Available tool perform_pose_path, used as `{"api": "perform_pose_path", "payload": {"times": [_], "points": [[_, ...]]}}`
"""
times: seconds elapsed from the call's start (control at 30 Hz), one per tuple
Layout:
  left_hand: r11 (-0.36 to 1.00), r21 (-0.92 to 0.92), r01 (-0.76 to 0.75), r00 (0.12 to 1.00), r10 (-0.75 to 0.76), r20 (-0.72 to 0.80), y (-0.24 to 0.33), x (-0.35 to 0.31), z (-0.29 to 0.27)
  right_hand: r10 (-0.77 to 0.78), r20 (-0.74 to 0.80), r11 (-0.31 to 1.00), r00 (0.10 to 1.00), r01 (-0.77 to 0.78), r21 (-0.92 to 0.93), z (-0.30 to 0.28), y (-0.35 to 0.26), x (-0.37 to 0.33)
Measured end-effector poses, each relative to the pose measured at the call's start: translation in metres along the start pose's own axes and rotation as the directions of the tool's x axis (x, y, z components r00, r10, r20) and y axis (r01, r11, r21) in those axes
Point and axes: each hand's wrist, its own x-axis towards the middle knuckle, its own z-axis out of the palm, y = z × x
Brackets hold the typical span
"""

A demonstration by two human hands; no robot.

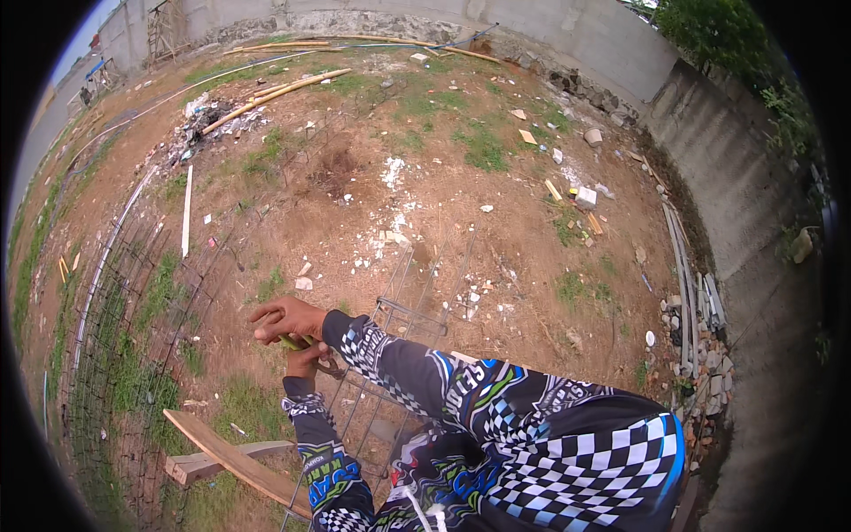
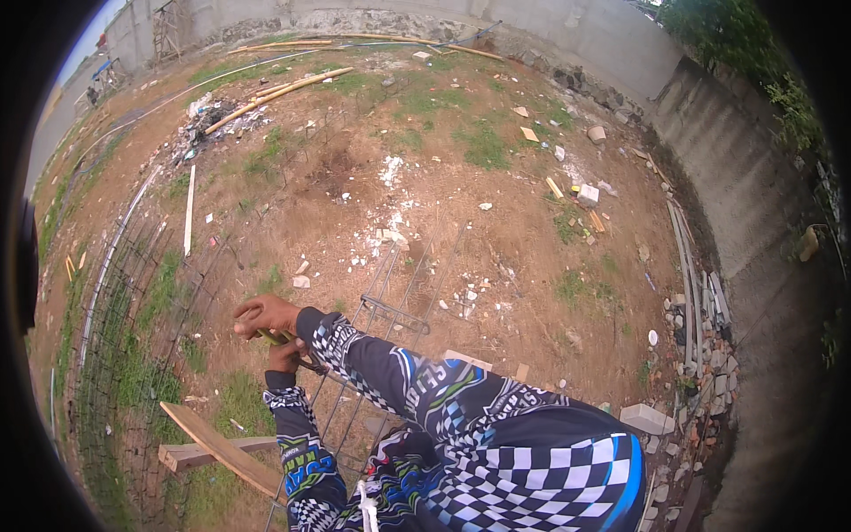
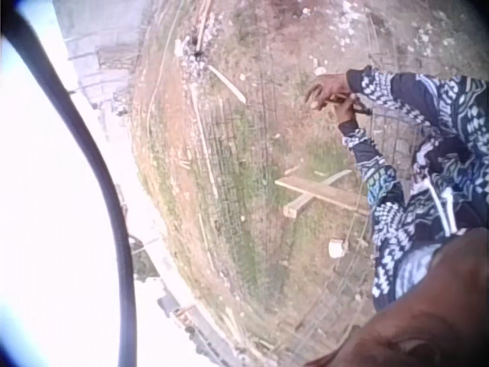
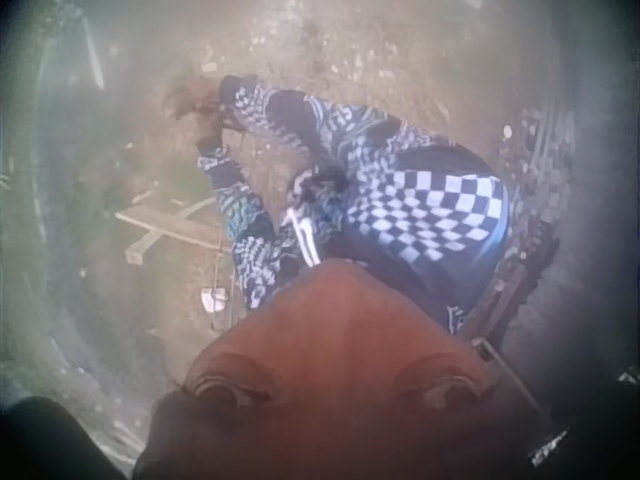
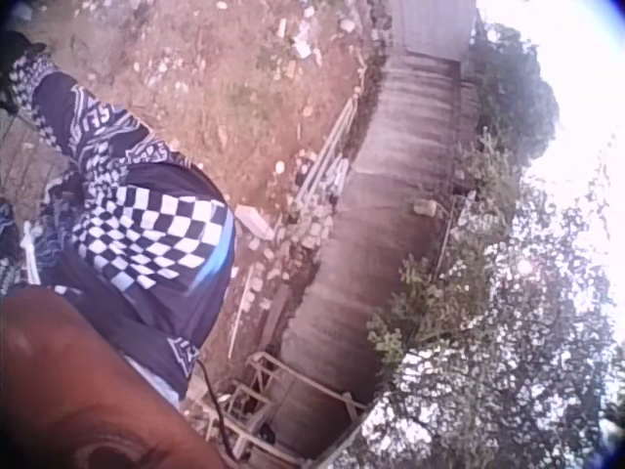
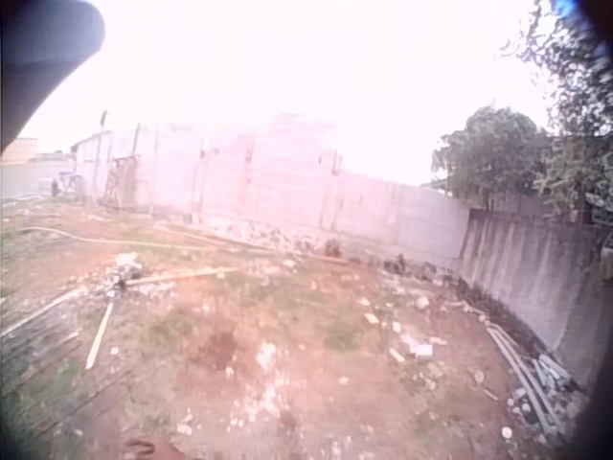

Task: The person uses pliers to twist and secure wire ties on a metal wire mesh frame laid on the ground. They repeatedly pick up wire ties, position them on the mesh, and twist them with pliers to fasten the structure.

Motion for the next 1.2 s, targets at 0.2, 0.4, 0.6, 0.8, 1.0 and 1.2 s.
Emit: {"api": "perform_pose_path", "payload": {"times": [0.2,0.4,0.6,0.8,1.0,1.2], "points": [[0.656,0.707,-0.264,0.742,0.606,-0.286,-0.057,0.018,0.039,-0.303,-0.639,0.878,0.707,-0.053,-0.475,0.009,0.033,0.004],[0.731,0.608,-0.309,0.701,0.608,-0.374,-0.025,0.014,0.027,-0.397,-0.475,0.820,0.785,0.071,-0.569,0.078,0.000,-0.033],[0.996,0.081,-0.048,0.979,0.063,-0.194,-0.025,-0.004,-0.019,-0.174,-0.183,0.856,0.968,0.057,-0.513,0.032,0.025,0.002],[0.932,-0.198,-0.305,0.914,0.227,-0.336,-0.037,-0.021,0.029,-0.396,-0.558,0.786,0.729,-0.044,-0.617,0.074,0.027,-0.024],[0.939,0.280,-0.200,0.962,0.243,-0.128,0.043,-0.057,0.046,0.141,-0.700,0.942,0.701,0.122,0.311,-0.030,0.011,-0.008],[0.932,0.270,-0.240,0.919,0.308,-0.246,0.050,-0.074,0.051,0.174,-0.572,0.826,0.802,0.197,0.527,-0.068,-0.005,-0.037]]}}
